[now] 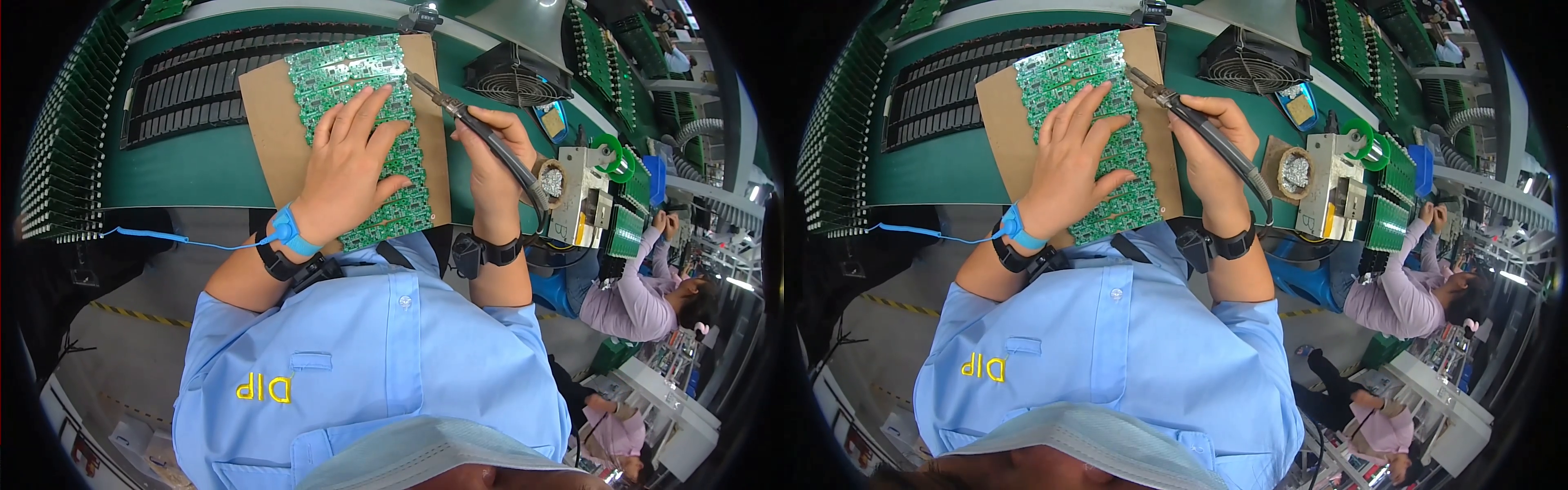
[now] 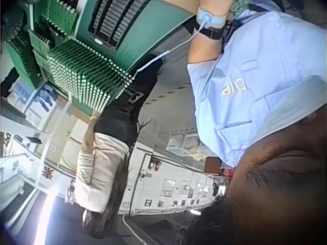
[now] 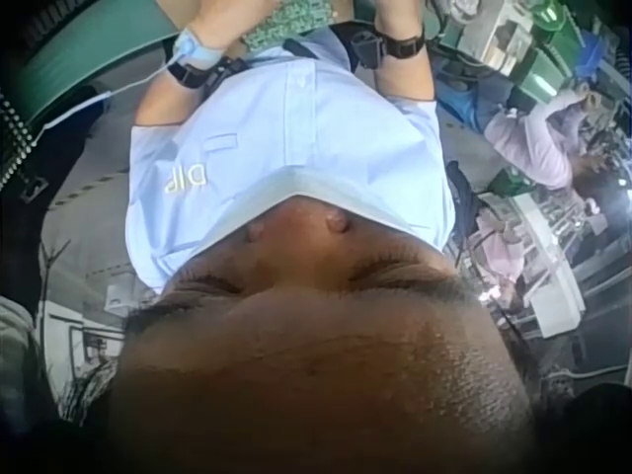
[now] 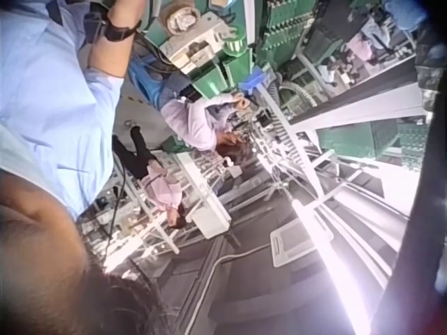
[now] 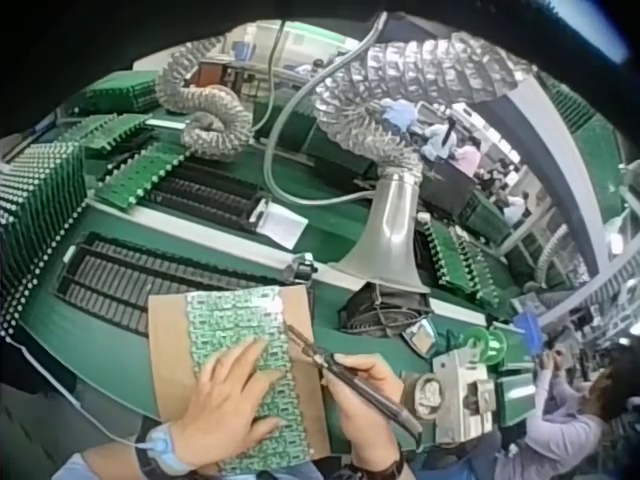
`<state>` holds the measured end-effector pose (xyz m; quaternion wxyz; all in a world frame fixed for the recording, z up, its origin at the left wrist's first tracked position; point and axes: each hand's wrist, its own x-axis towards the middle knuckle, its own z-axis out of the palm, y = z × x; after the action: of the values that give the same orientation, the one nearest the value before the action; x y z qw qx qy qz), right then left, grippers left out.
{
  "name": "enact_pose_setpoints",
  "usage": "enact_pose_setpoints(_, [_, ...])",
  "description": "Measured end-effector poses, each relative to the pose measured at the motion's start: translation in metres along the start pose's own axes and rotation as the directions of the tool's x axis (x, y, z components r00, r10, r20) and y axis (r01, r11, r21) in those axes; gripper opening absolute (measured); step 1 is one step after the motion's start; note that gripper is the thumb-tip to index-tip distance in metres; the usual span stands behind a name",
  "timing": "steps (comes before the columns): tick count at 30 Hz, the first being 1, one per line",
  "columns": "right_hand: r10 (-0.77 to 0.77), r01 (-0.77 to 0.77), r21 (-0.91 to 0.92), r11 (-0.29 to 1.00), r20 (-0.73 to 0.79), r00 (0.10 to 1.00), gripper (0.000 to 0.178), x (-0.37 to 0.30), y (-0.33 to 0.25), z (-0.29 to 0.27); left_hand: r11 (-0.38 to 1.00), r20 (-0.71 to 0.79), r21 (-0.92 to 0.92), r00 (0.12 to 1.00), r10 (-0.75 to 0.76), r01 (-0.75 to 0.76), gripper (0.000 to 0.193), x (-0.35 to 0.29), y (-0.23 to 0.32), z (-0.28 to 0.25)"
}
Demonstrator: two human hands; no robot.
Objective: The person solders components onto a circuit board panel, flips the panel over to solder the other side, and then places the finished panel onto a storage rack.
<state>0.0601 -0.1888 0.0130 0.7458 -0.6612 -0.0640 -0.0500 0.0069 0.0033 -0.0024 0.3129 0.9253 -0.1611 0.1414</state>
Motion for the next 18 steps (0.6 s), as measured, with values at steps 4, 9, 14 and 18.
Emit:
enact_pose_setpoints(4, [-0.177, 0.189, -0.313, 0.931, 0.069, 0.982, 0.019, 0.002, 0.005, -0.006, 1.0, -0.005, 0.0, 1.0, -0.006, 0.006, 0.066, 0.0, 0.0, 0.0])
enact_pose_setpoints(9, [-0.187, 0.214, -0.339, 0.916, 0.11, 0.976, 0.02, 0.005, -0.001, -0.005, 1.0, -0.005, -0.003, 1.0, -0.005, 0.005, 0.066, 0.0, -0.001, 0.0])
enact_pose_setpoints(14, [-0.164, 0.196, -0.297, 0.935, 0.129, 0.978, 0.022, 0.008, -0.005, -0.004, 1.0, -0.001, -0.007, 1.0, 0.0, 0.0, 0.066, 0.0, -0.001, -0.001])
enact_pose_setpoints(18, [-0.117, 0.141, -0.215, 0.967, 0.12, 0.986, 0.023, 0.01, -0.011, 0.001, 1.0, -0.001, -0.008, 1.0, -0.005, 0.005, 0.066, 0.0, -0.001, 0.0])
